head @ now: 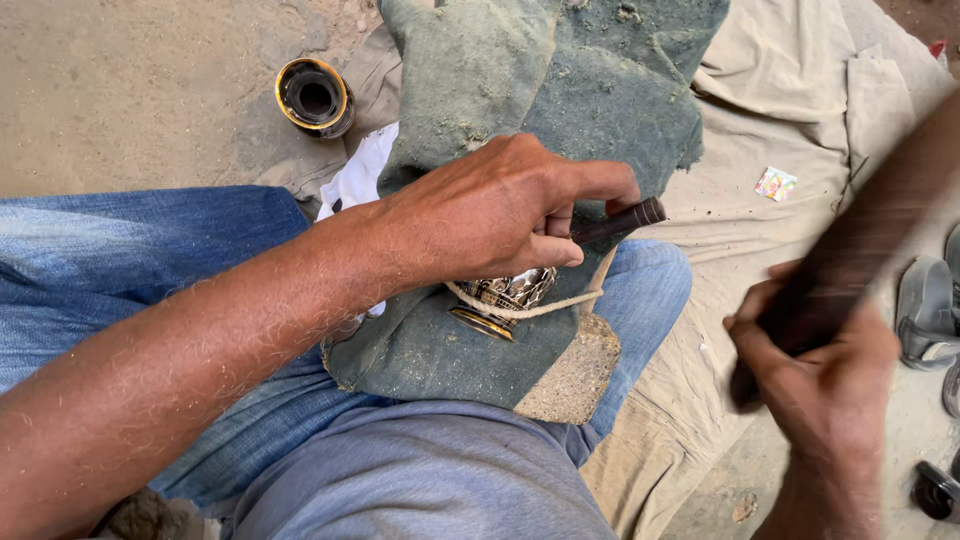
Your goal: The person uses a hammer and a metal punch to create a pattern on a small brass pot. They repeatedly strike the punch against the pot's surface while rotating it to cover different areas.
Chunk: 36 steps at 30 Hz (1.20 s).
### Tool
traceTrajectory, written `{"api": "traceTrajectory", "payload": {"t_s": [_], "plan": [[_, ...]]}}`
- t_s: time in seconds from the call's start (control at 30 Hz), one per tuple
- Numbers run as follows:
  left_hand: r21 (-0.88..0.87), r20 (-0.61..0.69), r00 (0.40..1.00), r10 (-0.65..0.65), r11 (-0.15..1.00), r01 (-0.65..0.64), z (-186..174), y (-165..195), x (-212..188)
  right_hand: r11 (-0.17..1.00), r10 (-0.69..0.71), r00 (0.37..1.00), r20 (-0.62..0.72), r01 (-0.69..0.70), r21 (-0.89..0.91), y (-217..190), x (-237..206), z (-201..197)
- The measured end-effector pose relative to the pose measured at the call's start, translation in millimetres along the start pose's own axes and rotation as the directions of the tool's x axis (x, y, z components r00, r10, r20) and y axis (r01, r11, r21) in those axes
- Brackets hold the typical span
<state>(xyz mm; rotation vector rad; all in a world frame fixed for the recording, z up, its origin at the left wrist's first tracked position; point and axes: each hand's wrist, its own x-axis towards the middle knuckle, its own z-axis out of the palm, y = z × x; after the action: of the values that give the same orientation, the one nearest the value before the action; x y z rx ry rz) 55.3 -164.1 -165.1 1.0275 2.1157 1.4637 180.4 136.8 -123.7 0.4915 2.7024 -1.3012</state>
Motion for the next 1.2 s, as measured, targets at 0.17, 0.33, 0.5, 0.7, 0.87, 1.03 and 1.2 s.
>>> {"api": "traceTrajectory", "payload": {"t_s": [0.17, 0.33, 0.5, 0.7, 0.87, 1.03, 1.2], "plan": [[0.009, 0.034, 0.998, -0.059, 0.998, 0.058, 1.7, -0.8, -1.0, 0.996, -0.048, 0.998, -0.038, 0.045, -0.075, 3.1, -1.1, 1.8], [0.013, -0.024, 1.0, 0.011, 1.0, -0.01, 1.4, -2.4, -1.7, 0.951, -0.033, 0.997, 0.067, 0.052, -0.304, -5.7, 5.7, -1.2], [-0.029, -0.005, 1.0, -0.03, 0.999, 0.03, -0.2, -3.6, -4.6, 0.998, -0.03, 0.996, -0.089, 0.035, 0.049, -13.4, 6.0, -2.8], [-0.048, 0.0, 0.999, -0.035, 0.998, 0.035, 1.8, -6.6, -7.0, 0.981, -0.041, 0.999, -0.015, 0.037, -0.192, -20.3, 9.9, -7.0], [-0.033, -0.036, 0.998, 0.044, 0.998, -0.045, 1.1, -10.7, -7.7, 0.885, -0.09, 0.992, 0.087, 0.12, -0.45, -12.0, 10.8, -8.4], [-0.046, -0.013, 1.0, 0.009, 0.999, -0.01, -0.4, -13.0, -9.0, 0.902, -0.087, 0.993, 0.084, 0.114, -0.417, -3.3, 8.8, -4.1], [-0.033, -0.002, 1.0, 0.006, 0.999, -0.006, -0.9, -11.7, -7.7, 0.998, 0.035, 0.998, 0.048, -0.032, -0.061, -9.3, 12.0, -5.7]]}}
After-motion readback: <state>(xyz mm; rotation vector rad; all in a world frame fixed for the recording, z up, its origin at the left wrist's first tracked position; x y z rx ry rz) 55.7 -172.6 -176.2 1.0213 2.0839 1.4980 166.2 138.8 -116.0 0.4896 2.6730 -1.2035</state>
